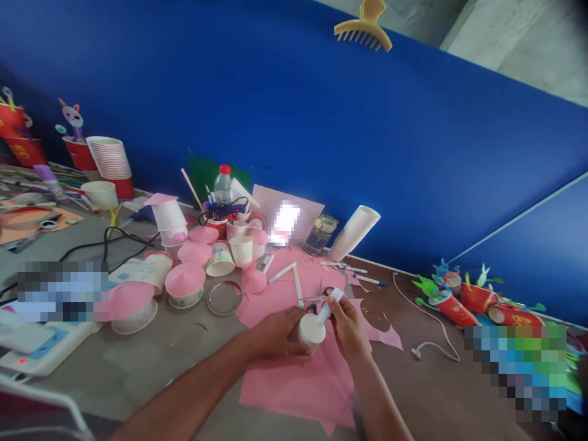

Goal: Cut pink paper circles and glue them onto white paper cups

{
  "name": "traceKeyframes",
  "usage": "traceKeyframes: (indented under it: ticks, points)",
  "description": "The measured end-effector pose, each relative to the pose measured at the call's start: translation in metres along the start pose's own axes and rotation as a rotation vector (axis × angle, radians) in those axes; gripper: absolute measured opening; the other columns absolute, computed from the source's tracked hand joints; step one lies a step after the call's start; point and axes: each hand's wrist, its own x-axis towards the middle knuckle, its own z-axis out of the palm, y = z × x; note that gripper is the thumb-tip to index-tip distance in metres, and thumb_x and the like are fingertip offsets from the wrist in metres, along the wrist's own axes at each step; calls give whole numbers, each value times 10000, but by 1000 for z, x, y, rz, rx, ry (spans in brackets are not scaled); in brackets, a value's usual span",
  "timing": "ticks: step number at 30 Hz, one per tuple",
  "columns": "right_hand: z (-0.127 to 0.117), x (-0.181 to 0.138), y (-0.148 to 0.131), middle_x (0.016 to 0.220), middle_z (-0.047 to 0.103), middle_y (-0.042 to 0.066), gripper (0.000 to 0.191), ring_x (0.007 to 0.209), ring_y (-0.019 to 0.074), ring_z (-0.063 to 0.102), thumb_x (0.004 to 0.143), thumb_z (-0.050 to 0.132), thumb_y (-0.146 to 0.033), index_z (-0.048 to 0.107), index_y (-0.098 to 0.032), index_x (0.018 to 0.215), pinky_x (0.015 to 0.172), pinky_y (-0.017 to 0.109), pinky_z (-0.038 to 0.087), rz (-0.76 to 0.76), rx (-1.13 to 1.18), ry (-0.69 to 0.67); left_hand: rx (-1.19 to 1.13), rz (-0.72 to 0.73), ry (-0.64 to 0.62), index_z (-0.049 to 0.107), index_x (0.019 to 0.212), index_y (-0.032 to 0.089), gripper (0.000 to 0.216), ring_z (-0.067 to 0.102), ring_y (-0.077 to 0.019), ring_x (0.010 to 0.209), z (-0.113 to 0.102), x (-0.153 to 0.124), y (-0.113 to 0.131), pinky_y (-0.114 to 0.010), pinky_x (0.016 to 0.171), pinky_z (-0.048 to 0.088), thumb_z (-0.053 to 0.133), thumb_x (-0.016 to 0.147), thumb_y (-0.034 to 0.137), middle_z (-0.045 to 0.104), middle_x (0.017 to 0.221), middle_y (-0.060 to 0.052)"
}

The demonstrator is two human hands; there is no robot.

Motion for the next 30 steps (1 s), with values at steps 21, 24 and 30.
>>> traceKeyframes:
  ticks: [21, 24, 30]
  points:
    - [2, -8, -2, 629, 575, 6, 405, 581, 148, 511, 748, 617, -574, 573, -171, 741, 530, 257, 424, -230, -283, 66, 34, 2, 8, 506, 1179, 230, 582, 582, -220, 897, 3, 1, -5, -291, 740, 433, 706, 667, 421, 614, 1075, -46]
    - [2, -9, 0, 614, 564, 0, 378, 557, 143, 502, 781, 587, -555, 555, -180, 753, 510, 252, 416, -282, -347, 72, 33, 5, 15, 498, 1192, 237, 599, 580, -214, 888, 3, 1, -5, -282, 718, 430, 709, 663, 422, 611, 1071, -39]
    - [1, -11, 3, 700, 597, 20, 288, 631, 158, 546, 844, 545, -470, 548, -183, 814, 578, 264, 446, -373, -417, 34, 35, 14, 13, 500, 1194, 235, 591, 576, -213, 900, 3, 1, -5, -287, 731, 434, 705, 669, 410, 608, 1073, -34]
